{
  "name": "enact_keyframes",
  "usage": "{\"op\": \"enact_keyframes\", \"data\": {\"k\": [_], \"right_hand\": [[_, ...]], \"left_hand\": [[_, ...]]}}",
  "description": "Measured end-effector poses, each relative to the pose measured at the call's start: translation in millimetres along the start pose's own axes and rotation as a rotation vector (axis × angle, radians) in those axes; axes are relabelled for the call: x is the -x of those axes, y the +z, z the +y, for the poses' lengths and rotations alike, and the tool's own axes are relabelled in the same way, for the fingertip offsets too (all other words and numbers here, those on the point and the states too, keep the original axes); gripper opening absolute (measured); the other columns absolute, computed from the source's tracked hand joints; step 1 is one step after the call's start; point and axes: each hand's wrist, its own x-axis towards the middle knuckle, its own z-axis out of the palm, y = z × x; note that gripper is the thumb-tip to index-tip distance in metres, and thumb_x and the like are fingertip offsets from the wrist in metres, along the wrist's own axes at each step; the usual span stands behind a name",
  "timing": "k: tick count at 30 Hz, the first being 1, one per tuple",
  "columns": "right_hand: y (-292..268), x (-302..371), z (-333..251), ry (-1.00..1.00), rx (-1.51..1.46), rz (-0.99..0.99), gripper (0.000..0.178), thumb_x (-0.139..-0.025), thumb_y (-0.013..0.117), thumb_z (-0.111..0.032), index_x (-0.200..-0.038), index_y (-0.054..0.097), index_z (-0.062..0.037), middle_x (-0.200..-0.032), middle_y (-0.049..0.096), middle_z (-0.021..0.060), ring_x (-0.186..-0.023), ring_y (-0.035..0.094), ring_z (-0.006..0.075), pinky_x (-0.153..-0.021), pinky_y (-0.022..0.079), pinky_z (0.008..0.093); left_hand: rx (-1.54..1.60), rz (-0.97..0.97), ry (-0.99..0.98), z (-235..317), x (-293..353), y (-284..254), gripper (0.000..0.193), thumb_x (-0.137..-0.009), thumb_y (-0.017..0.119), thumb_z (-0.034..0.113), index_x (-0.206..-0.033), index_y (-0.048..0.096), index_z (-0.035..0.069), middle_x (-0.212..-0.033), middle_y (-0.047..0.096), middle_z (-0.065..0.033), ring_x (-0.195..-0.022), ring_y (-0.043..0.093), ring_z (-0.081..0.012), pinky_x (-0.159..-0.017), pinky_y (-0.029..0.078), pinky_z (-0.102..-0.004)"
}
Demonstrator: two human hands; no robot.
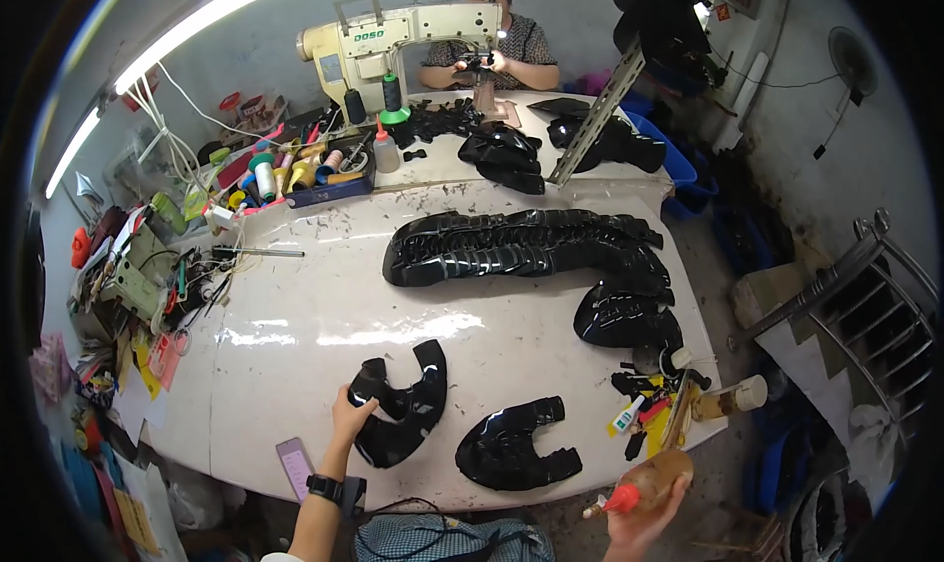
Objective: The recorder is applying glue to black shoe upper components and arranging them on a table for assembly.
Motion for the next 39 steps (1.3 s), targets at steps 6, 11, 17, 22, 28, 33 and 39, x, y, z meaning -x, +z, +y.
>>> {"op": "enact_keyframes", "data": {"k": [6,11,17,22,28,33,39], "right_hand": [[28,0,17,-0.016,-0.089,-0.182,0.046,-0.078,0.053,-0.039,-0.111,0.045,-0.0078,-0.100,0.054,0.0058,-0.090,0.052,0.0205,-0.075,0.045,0.0362],[45,1,32,-0.093,-0.048,-0.231,0.054,-0.076,0.054,-0.043,-0.115,0.041,-0.0072,-0.102,0.053,0.0113,-0.091,0.053,0.0246,-0.077,0.045,0.0390],[52,5,32,-0.333,0.173,-0.309,0.061,-0.074,0.056,-0.042,-0.119,0.035,-0.0066,-0.107,0.049,0.0134,-0.096,0.050,0.0252,-0.080,0.044,0.0402],[51,6,28,-0.411,0.256,-0.456,0.060,-0.075,0.055,-0.039,-0.119,0.034,-0.0041,-0.110,0.047,0.0140,-0.099,0.049,0.0261,-0.082,0.043,0.0406],[49,6,23,-0.468,0.264,-0.448,0.059,-0.075,0.055,-0.038,-0.119,0.035,-0.0042,-0.112,0.046,0.0135,-0.099,0.049,0.0259,-0.083,0.042,0.0400],[61,11,23,-0.495,0.294,-0.428,0.058,-0.075,0.055,-0.037,-0.118,0.036,-0.0043,-0.112,0.046,0.0126,-0.100,0.049,0.0249,-0.083,0.042,0.0398],[55,3,22,-0.505,0.322,-0.429,0.057,-0.074,0.056,-0.036,-0.118,0.036,-0.0046,-0.111,0.047,0.0116,-0.100,0.049,0.0243,-0.083,0.042,0.0398]], "left_hand": [[0.336,-0.609,0.177,102,57,-34,0.059,-0.059,0.069,0.013,-0.112,0.047,0.003,-0.098,0.055,-0.0096,-0.090,0.052,-0.0175,-0.080,0.041,-0.0278],[0.609,-1.057,0.149,158,106,-52,0.060,-0.061,0.069,0.009,-0.116,0.045,0.002,-0.108,0.051,-0.0071,-0.098,0.047,-0.0138,-0.086,0.036,-0.0256],[0.541,-1.111,0.375,182,126,-57,0.056,-0.060,0.069,0.010,-0.112,0.049,0.003,-0.093,0.058,-0.0075,-0.084,0.053,-0.0123,-0.078,0.041,-0.0239],[0.569,-1.119,0.376,187,133,-55,0.056,-0.060,0.070,0.010,-0.112,0.050,0.003,-0.088,0.060,-0.0070,-0.080,0.054,-0.0108,-0.075,0.042,-0.0230],[0.526,-1.100,0.451,192,134,-58,0.056,-0.060,0.071,0.011,-0.112,0.049,0.003,-0.086,0.060,-0.0069,-0.079,0.054,-0.0100,-0.075,0.042,-0.0230],[0.515,-1.111,0.435,197,136,-60,0.057,-0.060,0.071,0.011,-0.112,0.049,0.002,-0.087,0.060,-0.0069,-0.079,0.054,-0.0100,-0.075,0.042,-0.0229],[0.518,-1.105,0.352,201,137,-62,0.056,-0.054,0.070,0.005,-0.106,0.052,-0.003,-0.089,0.058,-0.0077,-0.081,0.054,-0.0114,-0.076,0.041,-0.0224]]}}
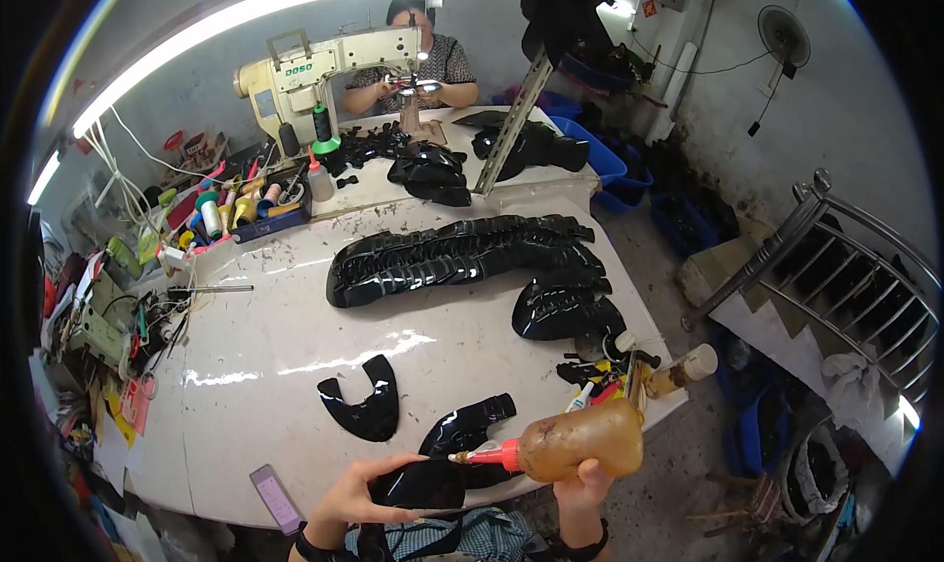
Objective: The recorder is applying glue to black shoe upper components and arranging them on a table for assembly.
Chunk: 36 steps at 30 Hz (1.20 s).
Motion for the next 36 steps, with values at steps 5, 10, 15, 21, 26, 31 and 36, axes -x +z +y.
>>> {"op": "enact_keyframes", "data": {"k": [5,10,15,21,26,31,36], "right_hand": [[-4,-1,1,-0.007,0.009,-0.010,0.058,-0.073,0.057,-0.037,-0.118,0.037,-0.0048,-0.110,0.047,0.0113,-0.099,0.049,0.0241,-0.083,0.042,0.0390],[-2,2,-3,0.010,0.005,-0.016,0.059,-0.073,0.056,-0.038,-0.117,0.037,-0.0049,-0.109,0.047,0.0112,-0.097,0.050,0.0241,-0.082,0.042,0.0388],[-9,9,-7,0.053,-0.011,-0.067,0.059,-0.073,0.056,-0.038,-0.118,0.036,-0.0052,-0.109,0.047,0.0112,-0.097,0.050,0.0239,-0.081,0.043,0.0387],[-5,13,-12,0.081,-0.027,-0.108,0.061,-0.072,0.056,-0.040,-0.118,0.035,-0.0050,-0.108,0.047,0.0110,-0.097,0.050,0.0233,-0.081,0.042,0.0377],[-8,14,-11,0.032,0.037,-0.103,0.062,-0.072,0.056,-0.041,-0.117,0.036,-0.0048,-0.107,0.048,0.0110,-0.096,0.050,0.0231,-0.080,0.042,0.0377],[-18,14,-2,-0.042,0.120,-0.030,0.062,-0.072,0.056,-0.042,-0.117,0.036,-0.0047,-0.107,0.048,0.0110,-0.096,0.050,0.0230,-0.080,0.042,0.0376],[-28,15,0,-0.113,0.209,0.043,0.063,-0.072,0.056,-0.044,-0.117,0.037,-0.0045,-0.107,0.048,0.0110,-0.096,0.050,0.0229,-0.079,0.042,0.0375]], "left_hand": [[0.015,0.001,0.029,-4,-1,-2,0.056,-0.057,0.070,0.008,-0.109,0.051,0.000,-0.088,0.059,-0.0071,-0.079,0.053,-0.0107,-0.075,0.042,-0.0225],[-0.004,-0.002,0.069,-6,-2,-4,0.056,-0.061,0.071,0.012,-0.112,0.050,0.003,-0.086,0.060,-0.0064,-0.077,0.053,-0.0099,-0.074,0.042,-0.0225],[-0.005,0.011,0.041,-9,-3,-6,0.056,-0.059,0.070,0.010,-0.111,0.050,0.003,-0.086,0.060,-0.0067,-0.077,0.054,-0.0106,-0.073,0.042,-0.0226],[-0.020,0.013,0.054,-8,-4,-7,0.056,-0.058,0.069,0.008,-0.111,0.050,0.003,-0.086,0.060,-0.0069,-0.076,0.054,-0.0109,-0.073,0.043,-0.0224],[0.008,0.018,0.063,-7,-5,-6,0.056,-0.058,0.069,0.006,-0.110,0.050,0.000,-0.086,0.059,-0.0073,-0.076,0.054,-0.0103,-0.073,0.043,-0.0223],[0.020,0.040,0.088,-8,-6,-6,0.056,-0.058,0.069,0.006,-0.110,0.050,0.000,-0.087,0.059,-0.0071,-0.077,0.054,-0.0105,-0.073,0.043,-0.0225],[0.050,0.059,0.062,-19,-5,-13,0.057,-0.058,0.069,0.005,-0.111,0.049,0.000,-0.093,0.057,-0.0063,-0.083,0.053,-0.0104,-0.077,0.041,-0.0228]]}}
